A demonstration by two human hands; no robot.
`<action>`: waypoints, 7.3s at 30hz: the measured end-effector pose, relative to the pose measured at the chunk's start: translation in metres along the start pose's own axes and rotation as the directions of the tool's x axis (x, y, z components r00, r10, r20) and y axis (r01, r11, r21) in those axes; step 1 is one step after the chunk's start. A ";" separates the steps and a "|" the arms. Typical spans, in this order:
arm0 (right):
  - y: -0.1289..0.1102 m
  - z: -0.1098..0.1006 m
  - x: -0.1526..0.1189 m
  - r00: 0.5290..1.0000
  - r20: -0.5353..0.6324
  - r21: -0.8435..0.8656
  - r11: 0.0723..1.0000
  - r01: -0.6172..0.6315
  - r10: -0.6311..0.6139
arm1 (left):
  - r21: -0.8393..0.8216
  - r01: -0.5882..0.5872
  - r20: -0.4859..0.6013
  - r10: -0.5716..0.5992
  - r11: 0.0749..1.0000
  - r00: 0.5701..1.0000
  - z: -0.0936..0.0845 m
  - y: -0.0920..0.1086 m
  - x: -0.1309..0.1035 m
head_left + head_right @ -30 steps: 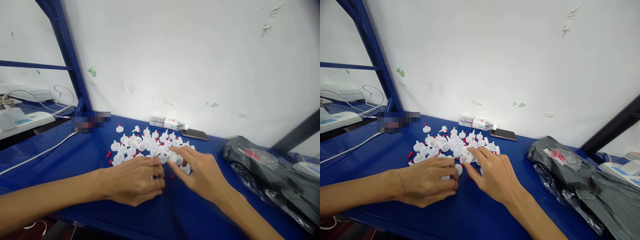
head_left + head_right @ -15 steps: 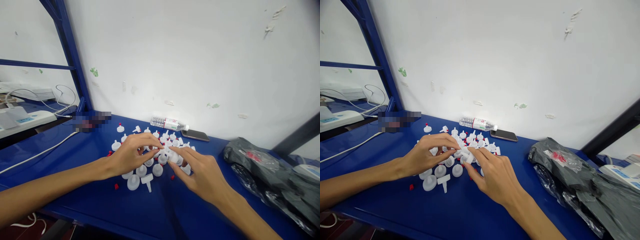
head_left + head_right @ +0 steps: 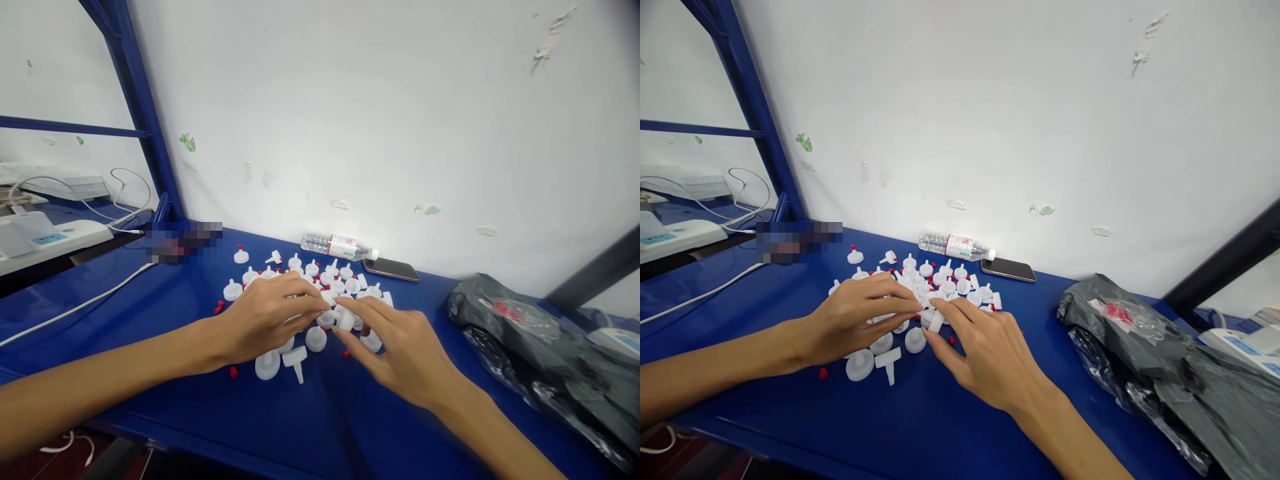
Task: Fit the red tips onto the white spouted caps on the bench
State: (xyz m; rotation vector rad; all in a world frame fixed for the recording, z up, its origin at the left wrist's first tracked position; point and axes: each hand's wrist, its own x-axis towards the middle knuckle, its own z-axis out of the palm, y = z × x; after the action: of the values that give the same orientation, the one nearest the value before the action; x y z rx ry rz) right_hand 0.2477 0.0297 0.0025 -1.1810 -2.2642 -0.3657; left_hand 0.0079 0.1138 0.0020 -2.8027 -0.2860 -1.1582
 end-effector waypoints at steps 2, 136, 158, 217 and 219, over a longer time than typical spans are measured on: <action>0.000 0.000 0.000 1.000 -0.001 -0.001 1.000 0.000 0.000 | 0.036 -0.020 0.000 0.020 0.999 1.000 -0.001 0.001 0.000; -0.002 -0.006 0.000 0.997 -0.079 0.002 1.000 0.012 -0.012 | 0.476 0.328 0.357 -0.519 0.816 0.777 -0.030 -0.141 -0.027; -0.001 -0.007 0.000 0.994 -0.095 -0.023 0.999 0.049 -0.051 | 0.195 0.347 0.392 -0.397 0.917 0.830 -0.025 -0.139 -0.024; -0.006 -0.003 0.000 0.996 -0.018 -0.082 0.993 0.083 -0.085 | -0.530 0.589 0.447 -0.389 0.610 0.805 -0.008 -0.009 0.013; -0.006 -0.003 0.001 0.997 -0.014 -0.069 0.995 0.077 -0.078 | -0.525 0.569 0.436 -0.373 0.633 0.819 -0.010 -0.008 0.013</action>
State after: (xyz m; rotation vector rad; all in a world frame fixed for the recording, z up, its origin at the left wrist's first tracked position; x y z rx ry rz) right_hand 0.2434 0.0252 0.0055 -1.1218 -2.3039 -0.4845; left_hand 0.0089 0.1214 0.0184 -3.6758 -0.8705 -1.0616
